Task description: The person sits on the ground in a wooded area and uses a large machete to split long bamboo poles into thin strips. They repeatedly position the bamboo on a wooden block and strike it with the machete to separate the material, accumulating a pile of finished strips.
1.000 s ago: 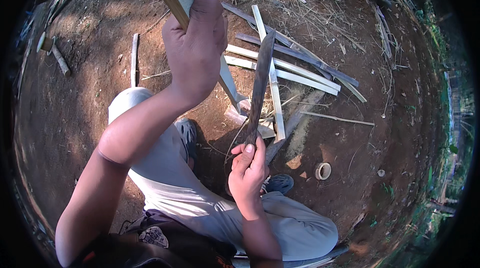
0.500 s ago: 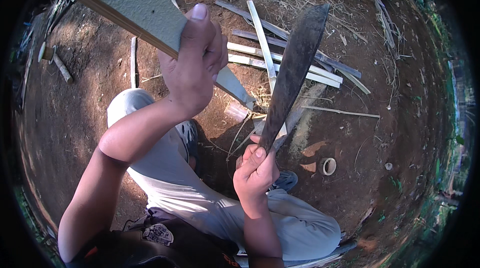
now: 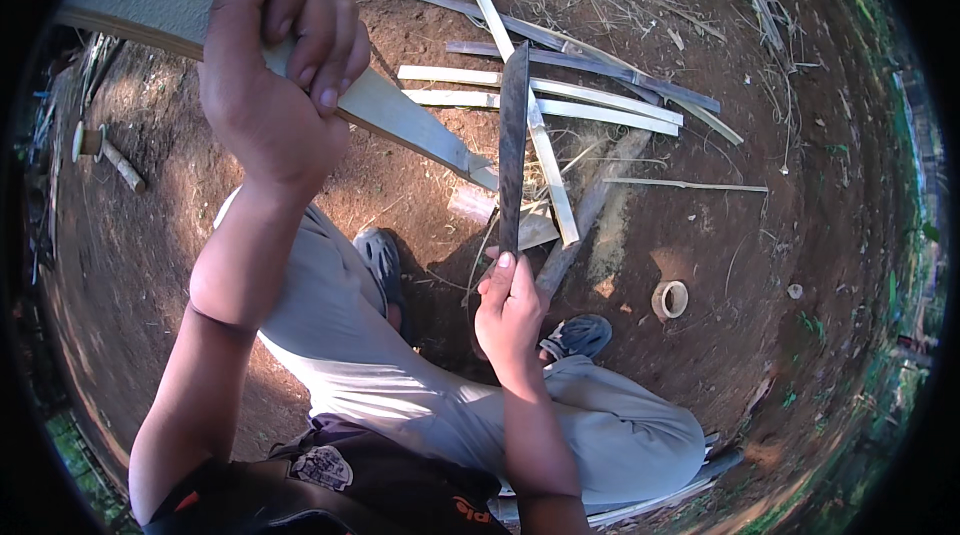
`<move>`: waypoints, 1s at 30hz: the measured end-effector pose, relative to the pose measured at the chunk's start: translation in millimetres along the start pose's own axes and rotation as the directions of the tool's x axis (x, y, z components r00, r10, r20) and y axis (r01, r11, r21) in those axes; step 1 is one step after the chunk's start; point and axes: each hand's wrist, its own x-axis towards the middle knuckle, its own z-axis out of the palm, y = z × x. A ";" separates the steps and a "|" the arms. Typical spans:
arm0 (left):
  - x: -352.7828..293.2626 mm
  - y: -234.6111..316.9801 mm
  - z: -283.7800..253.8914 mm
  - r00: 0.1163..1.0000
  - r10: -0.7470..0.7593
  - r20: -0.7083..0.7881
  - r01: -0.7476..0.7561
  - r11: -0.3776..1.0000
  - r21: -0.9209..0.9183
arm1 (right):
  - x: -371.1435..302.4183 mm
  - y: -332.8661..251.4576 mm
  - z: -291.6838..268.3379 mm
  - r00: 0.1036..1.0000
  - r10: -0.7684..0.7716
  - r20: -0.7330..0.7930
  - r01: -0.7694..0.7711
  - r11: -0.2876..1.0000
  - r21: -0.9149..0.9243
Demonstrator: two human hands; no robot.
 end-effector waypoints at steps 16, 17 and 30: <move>-24.6 -37.9 11.9 0.967 0.254 0.031 -0.254 0.937 0.238 | -33.6 -25.5 8.8 0.955 -0.292 -0.052 0.289 0.956 -0.060; -26.1 -38.1 15.8 0.966 0.259 0.022 -0.256 0.935 0.244 | -34.1 -0.5 20.3 0.951 -0.294 -0.097 0.285 0.954 -0.092; -30.0 -40.8 16.4 0.976 0.217 -0.002 -0.210 0.943 0.259 | -23.6 4.2 20.3 0.987 -0.160 0.028 0.160 0.932 -0.326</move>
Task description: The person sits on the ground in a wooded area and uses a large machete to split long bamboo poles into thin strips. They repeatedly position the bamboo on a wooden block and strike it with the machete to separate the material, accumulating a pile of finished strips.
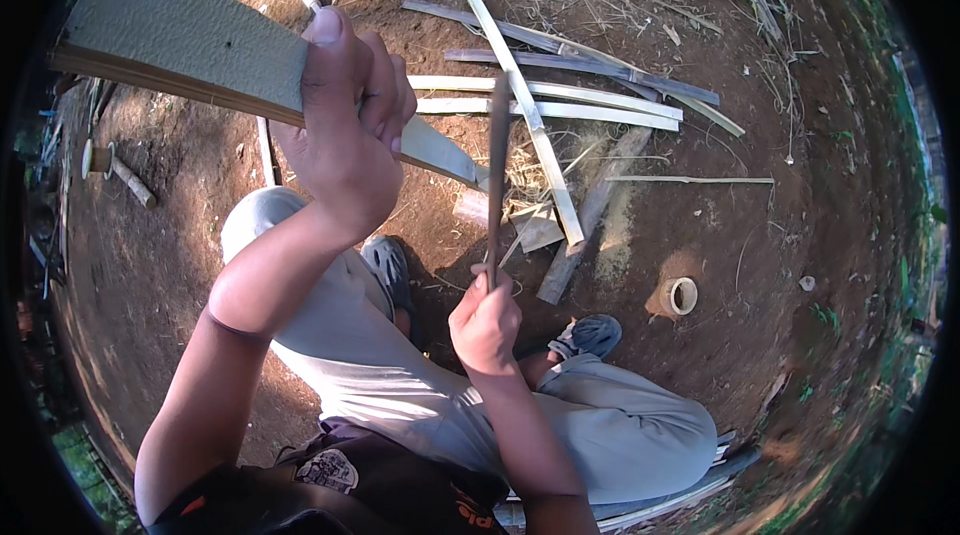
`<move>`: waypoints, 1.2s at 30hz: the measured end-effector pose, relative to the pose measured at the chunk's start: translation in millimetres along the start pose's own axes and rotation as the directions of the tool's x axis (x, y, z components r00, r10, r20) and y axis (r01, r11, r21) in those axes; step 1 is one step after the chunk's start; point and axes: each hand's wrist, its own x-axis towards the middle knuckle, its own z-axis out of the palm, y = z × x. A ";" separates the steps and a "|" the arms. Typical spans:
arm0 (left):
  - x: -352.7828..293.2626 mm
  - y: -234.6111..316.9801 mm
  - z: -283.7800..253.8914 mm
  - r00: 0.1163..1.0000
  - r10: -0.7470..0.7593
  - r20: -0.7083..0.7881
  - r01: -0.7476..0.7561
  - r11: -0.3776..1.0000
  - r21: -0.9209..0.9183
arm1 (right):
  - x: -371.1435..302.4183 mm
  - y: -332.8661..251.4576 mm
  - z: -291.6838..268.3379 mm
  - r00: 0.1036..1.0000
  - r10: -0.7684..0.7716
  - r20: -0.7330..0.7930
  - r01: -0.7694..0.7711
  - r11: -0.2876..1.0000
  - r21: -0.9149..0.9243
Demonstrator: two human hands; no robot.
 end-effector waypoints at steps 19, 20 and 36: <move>6.7 -7.1 -3.1 0.999 0.037 0.037 -0.038 0.999 0.035 | 10.8 58.7 28.8 0.938 0.282 0.200 -0.284 0.959 -0.021; 6.0 -9.0 -3.2 0.999 0.012 0.046 -0.014 0.999 0.034 | 19.9 37.8 20.5 0.957 0.243 0.156 -0.255 0.965 0.058; 22.1 -5.4 -22.9 0.899 -0.183 0.397 0.287 0.933 -0.220 | 13.4 -4.1 -14.1 0.998 -0.040 -0.049 0.045 0.993 0.107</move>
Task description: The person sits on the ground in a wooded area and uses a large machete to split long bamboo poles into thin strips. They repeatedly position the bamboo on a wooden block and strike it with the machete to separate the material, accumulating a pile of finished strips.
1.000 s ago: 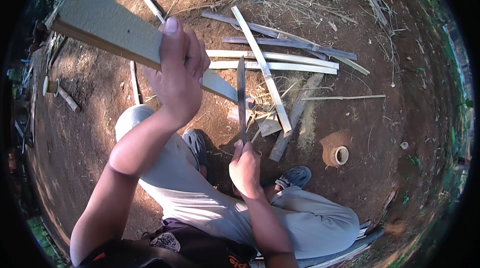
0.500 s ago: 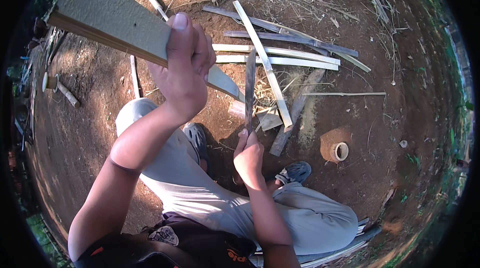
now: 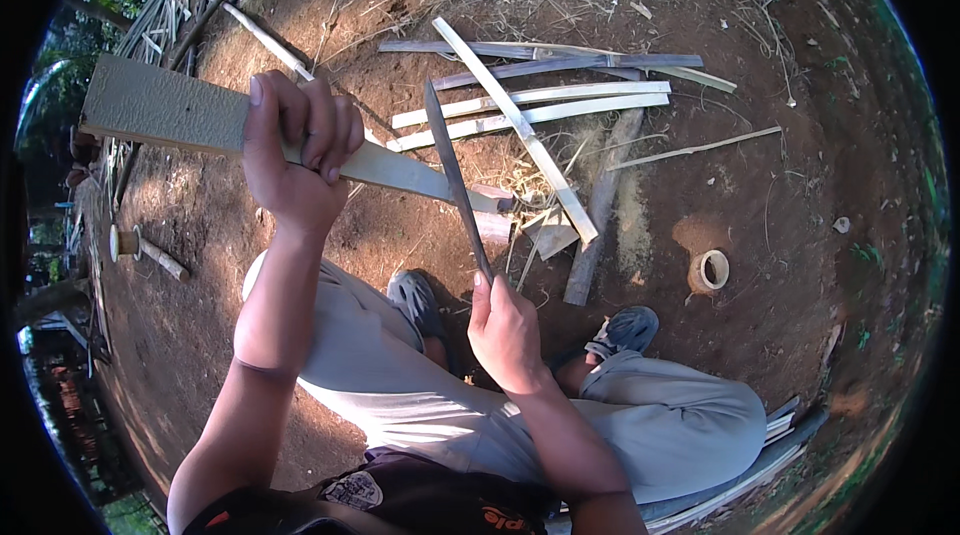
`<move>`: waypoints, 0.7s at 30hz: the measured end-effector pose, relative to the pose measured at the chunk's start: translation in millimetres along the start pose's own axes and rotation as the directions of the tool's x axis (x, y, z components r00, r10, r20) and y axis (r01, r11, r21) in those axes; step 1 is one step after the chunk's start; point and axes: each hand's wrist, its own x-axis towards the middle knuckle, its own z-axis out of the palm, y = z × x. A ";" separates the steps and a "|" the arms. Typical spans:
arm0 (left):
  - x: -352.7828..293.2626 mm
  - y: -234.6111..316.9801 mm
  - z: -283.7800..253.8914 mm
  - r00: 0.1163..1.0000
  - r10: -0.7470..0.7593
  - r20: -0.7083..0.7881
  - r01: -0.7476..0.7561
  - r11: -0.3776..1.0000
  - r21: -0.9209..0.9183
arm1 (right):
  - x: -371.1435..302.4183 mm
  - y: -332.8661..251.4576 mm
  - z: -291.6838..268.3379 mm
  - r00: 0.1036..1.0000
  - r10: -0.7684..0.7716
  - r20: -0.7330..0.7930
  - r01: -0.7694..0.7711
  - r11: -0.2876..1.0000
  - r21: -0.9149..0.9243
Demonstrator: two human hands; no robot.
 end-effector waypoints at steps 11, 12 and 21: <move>-10.5 3.6 13.1 0.994 -0.012 0.110 0.014 1.000 -0.016 | -5.6 -5.7 -2.3 0.999 0.006 -0.043 -0.002 0.995 0.099; -10.8 2.0 17.8 0.988 0.004 0.152 -0.007 1.000 0.019 | -6.2 -10.7 -2.4 0.992 -0.054 -0.116 0.074 0.981 0.177; -6.9 2.4 7.1 0.998 -0.029 0.064 0.031 0.999 -0.022 | -10.8 -16.5 -8.1 0.998 -0.039 -0.048 0.044 0.993 0.106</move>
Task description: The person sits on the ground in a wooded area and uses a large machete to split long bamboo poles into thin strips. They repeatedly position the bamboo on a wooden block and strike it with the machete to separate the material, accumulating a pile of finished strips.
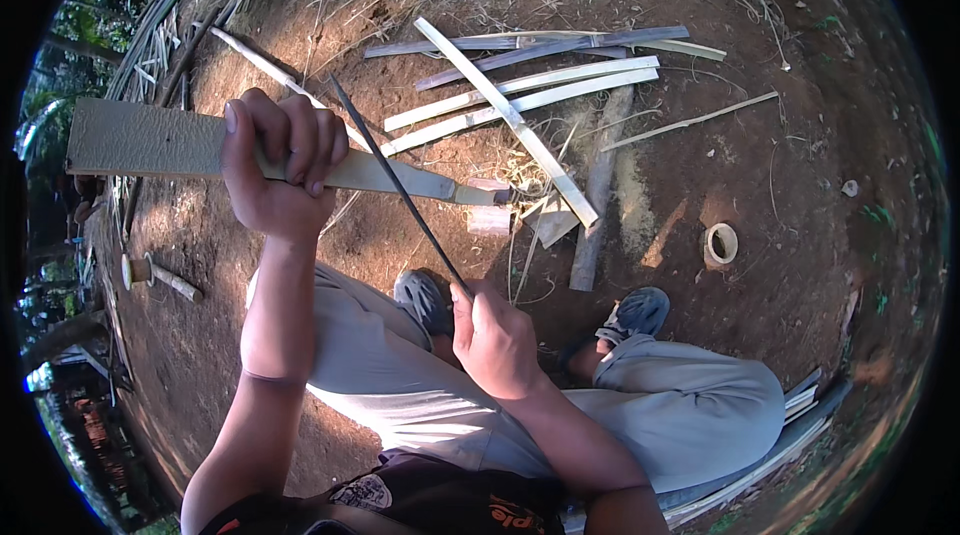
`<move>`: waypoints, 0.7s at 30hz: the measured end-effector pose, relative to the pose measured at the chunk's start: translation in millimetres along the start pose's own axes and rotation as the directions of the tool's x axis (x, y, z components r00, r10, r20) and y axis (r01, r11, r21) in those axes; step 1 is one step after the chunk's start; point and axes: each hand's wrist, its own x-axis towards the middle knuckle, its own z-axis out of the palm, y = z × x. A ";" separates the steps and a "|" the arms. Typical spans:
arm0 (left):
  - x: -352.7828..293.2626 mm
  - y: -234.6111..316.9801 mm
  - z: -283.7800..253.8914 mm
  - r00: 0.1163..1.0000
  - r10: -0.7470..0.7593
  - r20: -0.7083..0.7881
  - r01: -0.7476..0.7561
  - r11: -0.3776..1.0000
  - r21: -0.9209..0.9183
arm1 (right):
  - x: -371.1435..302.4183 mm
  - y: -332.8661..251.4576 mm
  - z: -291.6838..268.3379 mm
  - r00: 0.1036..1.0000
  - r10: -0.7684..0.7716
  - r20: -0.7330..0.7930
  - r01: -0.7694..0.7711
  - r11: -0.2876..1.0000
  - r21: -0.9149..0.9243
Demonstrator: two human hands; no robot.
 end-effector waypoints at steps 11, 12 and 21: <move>-1.4 1.1 7.7 0.999 -0.012 0.042 0.012 1.000 -0.001 | -4.6 19.1 9.7 0.997 0.066 -0.026 -0.068 0.993 -0.091; 0.4 -0.3 9.4 0.999 -0.003 0.041 0.003 1.000 0.000 | -11.2 46.9 19.2 0.966 0.238 0.097 -0.225 0.966 -0.125; 0.1 -1.8 2.6 0.992 0.073 0.103 -0.076 0.997 0.027 | -13.5 57.3 24.4 0.957 0.271 0.102 -0.241 0.940 -0.240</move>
